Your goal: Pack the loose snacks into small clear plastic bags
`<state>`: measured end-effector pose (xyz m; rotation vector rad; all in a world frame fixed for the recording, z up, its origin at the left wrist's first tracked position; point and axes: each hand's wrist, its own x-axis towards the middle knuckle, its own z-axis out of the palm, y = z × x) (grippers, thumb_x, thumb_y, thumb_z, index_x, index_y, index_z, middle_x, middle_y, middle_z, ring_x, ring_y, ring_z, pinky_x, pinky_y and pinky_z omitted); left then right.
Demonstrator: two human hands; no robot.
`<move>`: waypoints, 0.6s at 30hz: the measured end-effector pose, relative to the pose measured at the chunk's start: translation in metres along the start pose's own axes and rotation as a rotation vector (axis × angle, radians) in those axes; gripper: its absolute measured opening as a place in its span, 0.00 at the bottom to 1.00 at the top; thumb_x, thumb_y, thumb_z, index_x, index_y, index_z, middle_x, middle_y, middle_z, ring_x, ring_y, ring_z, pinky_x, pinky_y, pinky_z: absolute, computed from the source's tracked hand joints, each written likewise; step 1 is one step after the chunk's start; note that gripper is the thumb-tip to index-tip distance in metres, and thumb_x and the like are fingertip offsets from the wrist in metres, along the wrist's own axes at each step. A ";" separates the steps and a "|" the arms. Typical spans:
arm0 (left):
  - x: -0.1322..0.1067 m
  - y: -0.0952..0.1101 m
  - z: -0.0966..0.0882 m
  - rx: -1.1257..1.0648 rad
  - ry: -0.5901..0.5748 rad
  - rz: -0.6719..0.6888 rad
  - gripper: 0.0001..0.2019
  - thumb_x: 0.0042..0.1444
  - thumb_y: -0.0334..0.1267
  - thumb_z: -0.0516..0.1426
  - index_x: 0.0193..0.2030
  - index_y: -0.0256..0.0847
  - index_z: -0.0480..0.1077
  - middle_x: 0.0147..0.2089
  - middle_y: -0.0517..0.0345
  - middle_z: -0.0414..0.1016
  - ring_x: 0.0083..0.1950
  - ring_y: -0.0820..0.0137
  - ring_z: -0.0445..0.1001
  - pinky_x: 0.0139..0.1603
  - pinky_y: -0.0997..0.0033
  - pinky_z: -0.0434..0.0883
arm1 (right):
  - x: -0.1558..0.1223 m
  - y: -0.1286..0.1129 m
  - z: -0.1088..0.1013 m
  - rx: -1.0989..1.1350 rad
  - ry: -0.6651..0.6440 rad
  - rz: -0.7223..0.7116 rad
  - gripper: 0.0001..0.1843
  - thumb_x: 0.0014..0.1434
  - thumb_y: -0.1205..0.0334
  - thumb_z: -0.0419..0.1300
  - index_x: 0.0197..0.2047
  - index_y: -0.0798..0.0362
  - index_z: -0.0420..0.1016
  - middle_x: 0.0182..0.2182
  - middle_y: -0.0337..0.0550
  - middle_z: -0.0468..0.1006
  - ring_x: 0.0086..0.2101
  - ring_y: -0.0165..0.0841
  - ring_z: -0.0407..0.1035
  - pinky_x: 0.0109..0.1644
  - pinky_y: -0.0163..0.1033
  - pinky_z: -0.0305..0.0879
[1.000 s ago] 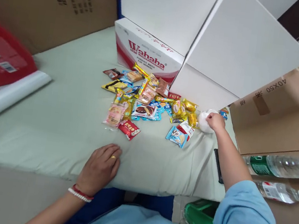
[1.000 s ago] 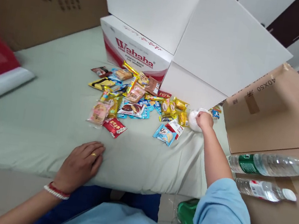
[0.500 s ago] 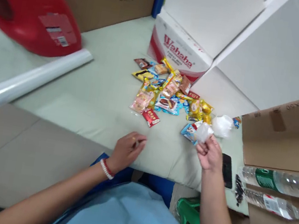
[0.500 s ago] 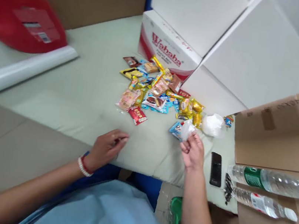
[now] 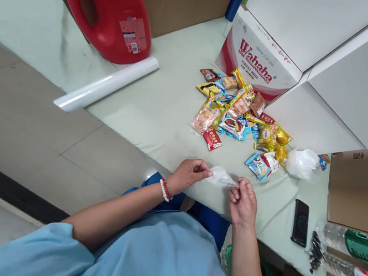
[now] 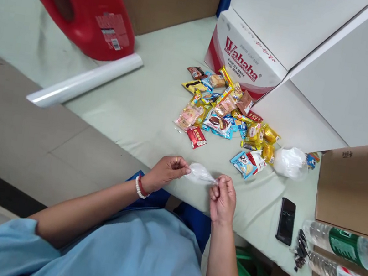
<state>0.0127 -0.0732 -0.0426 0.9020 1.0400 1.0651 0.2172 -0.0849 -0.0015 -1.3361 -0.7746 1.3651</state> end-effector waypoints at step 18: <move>-0.002 0.003 0.014 -0.250 0.095 -0.069 0.28 0.52 0.63 0.65 0.27 0.41 0.60 0.24 0.68 0.55 0.25 0.78 0.53 0.26 0.75 0.53 | -0.003 0.021 -0.023 -0.223 0.057 -0.109 0.16 0.53 0.46 0.71 0.38 0.47 0.79 0.30 0.39 0.73 0.29 0.32 0.63 0.30 0.36 0.62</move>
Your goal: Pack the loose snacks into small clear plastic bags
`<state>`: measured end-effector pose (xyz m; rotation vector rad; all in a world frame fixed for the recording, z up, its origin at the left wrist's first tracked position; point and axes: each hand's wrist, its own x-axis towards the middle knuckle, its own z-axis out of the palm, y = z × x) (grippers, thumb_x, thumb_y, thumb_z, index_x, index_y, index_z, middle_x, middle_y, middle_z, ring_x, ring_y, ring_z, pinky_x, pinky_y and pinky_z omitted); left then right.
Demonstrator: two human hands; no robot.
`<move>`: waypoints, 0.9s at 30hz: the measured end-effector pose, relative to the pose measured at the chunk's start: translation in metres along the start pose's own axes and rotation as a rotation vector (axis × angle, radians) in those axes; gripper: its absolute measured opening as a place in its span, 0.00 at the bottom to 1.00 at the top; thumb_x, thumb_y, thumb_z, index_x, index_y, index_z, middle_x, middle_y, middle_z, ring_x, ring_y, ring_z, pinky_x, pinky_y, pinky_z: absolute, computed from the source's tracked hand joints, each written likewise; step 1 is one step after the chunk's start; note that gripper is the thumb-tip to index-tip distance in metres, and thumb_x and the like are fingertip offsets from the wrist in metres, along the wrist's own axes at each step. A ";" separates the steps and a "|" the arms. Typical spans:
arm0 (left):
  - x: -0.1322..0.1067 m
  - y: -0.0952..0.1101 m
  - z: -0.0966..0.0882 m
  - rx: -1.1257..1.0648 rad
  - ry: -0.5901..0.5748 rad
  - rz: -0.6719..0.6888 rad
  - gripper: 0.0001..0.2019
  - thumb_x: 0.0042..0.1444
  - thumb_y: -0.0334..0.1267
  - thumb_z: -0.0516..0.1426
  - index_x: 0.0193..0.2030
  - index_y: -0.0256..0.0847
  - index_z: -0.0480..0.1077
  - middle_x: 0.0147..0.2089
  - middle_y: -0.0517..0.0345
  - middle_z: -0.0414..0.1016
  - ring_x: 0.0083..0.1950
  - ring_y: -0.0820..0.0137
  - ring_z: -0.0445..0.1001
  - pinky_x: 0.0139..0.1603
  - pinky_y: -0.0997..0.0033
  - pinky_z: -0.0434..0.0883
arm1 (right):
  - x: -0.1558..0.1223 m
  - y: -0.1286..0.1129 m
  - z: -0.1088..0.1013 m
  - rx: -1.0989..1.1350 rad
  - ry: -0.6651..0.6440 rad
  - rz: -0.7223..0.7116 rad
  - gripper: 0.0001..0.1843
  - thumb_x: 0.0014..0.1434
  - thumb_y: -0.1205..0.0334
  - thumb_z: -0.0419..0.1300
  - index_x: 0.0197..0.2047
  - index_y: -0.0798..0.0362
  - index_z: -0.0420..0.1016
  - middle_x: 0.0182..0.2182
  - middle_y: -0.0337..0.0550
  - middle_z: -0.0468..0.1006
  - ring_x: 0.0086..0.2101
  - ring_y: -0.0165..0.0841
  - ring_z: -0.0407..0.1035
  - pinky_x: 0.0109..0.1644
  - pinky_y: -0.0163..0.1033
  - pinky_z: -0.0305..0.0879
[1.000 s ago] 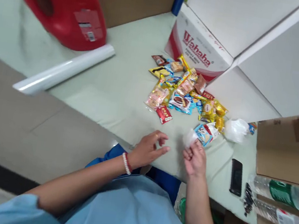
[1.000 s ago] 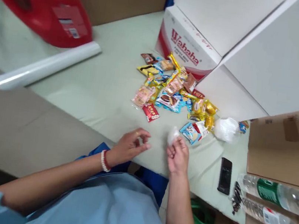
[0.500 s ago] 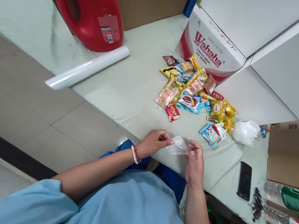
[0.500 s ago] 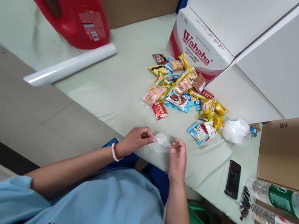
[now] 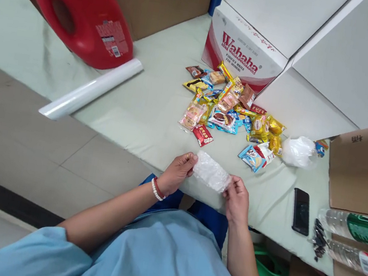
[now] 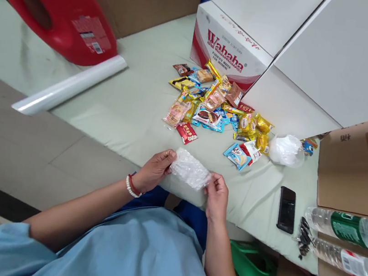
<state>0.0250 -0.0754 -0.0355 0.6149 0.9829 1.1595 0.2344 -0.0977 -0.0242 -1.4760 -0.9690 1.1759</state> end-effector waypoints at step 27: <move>-0.013 0.006 -0.001 0.888 -0.118 0.741 0.22 0.59 0.44 0.62 0.59 0.45 0.70 0.66 0.42 0.66 0.69 0.52 0.62 0.67 0.46 0.63 | 0.001 -0.014 0.006 0.321 0.190 0.180 0.26 0.41 0.47 0.79 0.30 0.51 0.69 0.21 0.26 0.63 0.17 0.20 0.49 0.16 0.27 0.44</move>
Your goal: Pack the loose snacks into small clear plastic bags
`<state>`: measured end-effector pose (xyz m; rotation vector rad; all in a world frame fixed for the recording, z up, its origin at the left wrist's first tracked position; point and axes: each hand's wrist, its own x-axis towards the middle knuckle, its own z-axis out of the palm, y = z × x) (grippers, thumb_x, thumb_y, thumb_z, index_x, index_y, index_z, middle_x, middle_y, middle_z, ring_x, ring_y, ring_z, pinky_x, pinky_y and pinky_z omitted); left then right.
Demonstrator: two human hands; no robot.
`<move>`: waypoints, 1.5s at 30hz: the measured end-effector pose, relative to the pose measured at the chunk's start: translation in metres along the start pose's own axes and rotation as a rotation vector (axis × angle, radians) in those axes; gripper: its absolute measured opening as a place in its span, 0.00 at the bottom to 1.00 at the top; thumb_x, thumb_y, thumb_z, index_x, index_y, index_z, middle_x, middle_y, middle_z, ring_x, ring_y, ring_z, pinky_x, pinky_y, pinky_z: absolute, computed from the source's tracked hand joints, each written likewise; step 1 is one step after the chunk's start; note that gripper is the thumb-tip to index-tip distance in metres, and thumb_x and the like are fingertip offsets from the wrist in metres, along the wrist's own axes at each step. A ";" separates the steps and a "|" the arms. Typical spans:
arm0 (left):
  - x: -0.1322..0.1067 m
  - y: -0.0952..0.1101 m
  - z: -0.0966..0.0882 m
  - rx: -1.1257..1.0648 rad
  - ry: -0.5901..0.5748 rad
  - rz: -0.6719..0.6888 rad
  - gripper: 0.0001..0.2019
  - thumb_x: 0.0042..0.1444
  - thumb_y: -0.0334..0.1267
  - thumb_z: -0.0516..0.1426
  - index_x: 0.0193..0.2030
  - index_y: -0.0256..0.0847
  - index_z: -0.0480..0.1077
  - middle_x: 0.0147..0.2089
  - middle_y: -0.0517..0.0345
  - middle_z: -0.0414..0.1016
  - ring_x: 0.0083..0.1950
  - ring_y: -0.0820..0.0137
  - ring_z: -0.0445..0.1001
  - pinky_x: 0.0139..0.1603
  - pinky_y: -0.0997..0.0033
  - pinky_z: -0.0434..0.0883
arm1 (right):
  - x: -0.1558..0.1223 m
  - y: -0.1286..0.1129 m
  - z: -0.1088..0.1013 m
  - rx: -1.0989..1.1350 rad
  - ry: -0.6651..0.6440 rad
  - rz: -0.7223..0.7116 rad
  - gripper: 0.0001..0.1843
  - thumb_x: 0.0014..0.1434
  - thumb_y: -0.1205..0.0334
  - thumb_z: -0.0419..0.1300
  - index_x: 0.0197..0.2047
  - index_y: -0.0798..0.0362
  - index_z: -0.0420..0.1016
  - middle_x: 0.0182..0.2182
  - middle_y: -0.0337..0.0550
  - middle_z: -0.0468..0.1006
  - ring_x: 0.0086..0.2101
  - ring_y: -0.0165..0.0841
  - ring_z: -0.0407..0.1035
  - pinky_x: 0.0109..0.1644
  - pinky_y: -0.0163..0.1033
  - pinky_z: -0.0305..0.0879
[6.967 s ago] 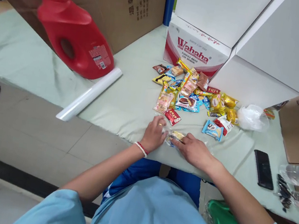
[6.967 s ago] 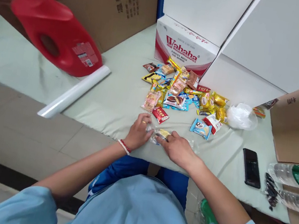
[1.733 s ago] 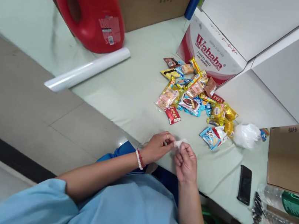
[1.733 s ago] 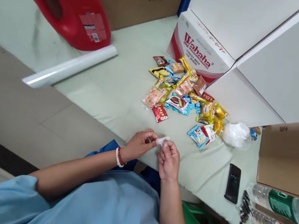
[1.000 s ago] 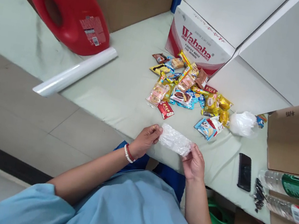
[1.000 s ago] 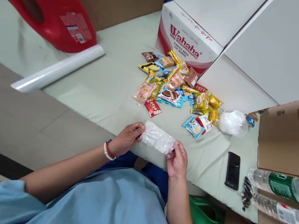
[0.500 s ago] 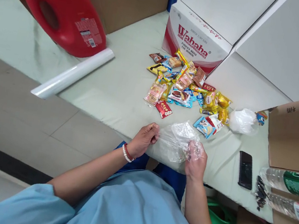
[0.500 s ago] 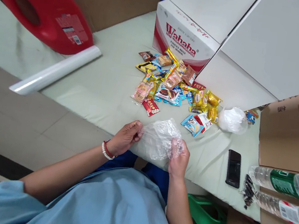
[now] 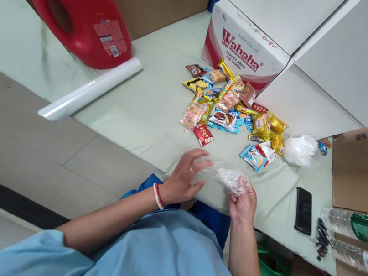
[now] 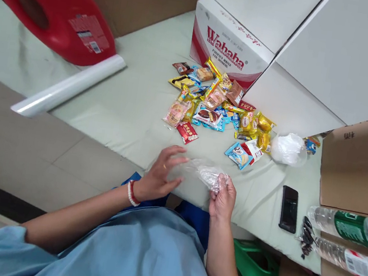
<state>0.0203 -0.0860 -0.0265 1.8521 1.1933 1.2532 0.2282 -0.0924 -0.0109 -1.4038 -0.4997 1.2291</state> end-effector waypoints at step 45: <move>0.035 0.006 0.007 -0.896 0.412 -0.750 0.22 0.51 0.53 0.68 0.30 0.42 0.62 0.24 0.68 0.63 0.23 0.80 0.56 0.20 0.81 0.54 | -0.005 -0.009 0.008 -0.933 -0.377 -0.560 0.27 0.53 0.45 0.72 0.52 0.47 0.77 0.46 0.47 0.77 0.42 0.40 0.67 0.48 0.46 0.67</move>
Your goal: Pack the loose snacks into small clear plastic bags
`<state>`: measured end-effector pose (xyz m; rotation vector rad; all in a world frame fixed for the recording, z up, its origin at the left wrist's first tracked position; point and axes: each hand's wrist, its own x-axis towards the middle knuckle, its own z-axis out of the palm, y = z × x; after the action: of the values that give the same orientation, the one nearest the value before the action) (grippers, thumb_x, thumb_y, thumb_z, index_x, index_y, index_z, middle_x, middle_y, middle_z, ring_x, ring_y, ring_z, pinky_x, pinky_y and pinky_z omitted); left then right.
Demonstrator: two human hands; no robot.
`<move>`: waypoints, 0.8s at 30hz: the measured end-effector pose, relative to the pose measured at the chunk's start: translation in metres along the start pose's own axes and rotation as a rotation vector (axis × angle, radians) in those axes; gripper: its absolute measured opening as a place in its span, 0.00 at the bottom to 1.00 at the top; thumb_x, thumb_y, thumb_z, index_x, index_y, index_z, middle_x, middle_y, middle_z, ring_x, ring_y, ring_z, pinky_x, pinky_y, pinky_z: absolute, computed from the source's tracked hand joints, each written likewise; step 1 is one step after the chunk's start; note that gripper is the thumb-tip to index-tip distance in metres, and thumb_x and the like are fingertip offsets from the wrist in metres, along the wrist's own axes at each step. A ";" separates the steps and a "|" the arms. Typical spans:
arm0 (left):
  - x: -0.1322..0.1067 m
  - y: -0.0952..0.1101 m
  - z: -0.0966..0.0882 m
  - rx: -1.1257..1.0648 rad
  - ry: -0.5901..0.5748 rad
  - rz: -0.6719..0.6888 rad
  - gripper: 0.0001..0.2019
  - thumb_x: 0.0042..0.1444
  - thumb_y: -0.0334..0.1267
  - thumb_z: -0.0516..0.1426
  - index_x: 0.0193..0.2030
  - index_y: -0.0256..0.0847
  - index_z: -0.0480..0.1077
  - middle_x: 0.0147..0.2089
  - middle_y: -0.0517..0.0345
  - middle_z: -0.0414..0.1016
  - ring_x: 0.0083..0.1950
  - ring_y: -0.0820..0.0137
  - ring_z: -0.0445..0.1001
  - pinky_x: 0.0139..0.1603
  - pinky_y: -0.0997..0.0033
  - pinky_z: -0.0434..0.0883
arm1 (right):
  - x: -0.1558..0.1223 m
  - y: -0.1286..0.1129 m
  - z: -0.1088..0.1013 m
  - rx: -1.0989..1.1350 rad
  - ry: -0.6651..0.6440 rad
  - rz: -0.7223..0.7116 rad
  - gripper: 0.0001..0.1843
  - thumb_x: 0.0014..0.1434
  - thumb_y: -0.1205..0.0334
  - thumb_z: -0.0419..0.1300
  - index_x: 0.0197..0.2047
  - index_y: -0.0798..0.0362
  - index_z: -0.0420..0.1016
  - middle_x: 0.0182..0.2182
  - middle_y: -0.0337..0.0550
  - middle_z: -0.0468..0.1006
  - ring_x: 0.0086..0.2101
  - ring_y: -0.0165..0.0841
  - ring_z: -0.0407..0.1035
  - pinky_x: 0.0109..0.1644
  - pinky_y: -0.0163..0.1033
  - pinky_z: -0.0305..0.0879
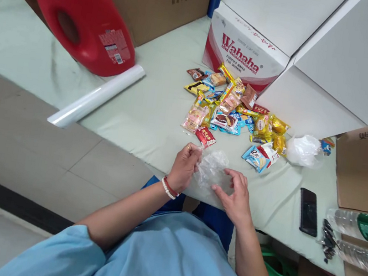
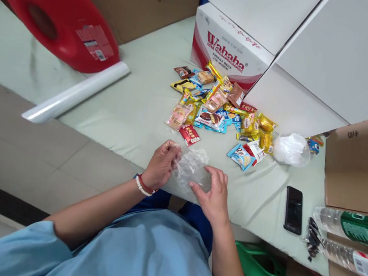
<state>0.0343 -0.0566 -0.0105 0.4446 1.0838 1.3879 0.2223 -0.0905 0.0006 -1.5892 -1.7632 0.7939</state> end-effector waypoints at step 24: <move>0.025 0.017 -0.018 1.185 -0.365 0.385 0.18 0.64 0.45 0.53 0.23 0.42 0.64 0.24 0.60 0.66 0.31 0.67 0.67 0.35 0.69 0.61 | 0.020 0.026 -0.011 0.415 0.241 0.104 0.15 0.62 0.47 0.65 0.40 0.51 0.75 0.31 0.37 0.72 0.32 0.32 0.65 0.39 0.37 0.62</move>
<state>0.0063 -0.0363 -0.0141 1.7567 1.4668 0.7696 0.2450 -0.0681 -0.0120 -1.4332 -1.2583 0.9067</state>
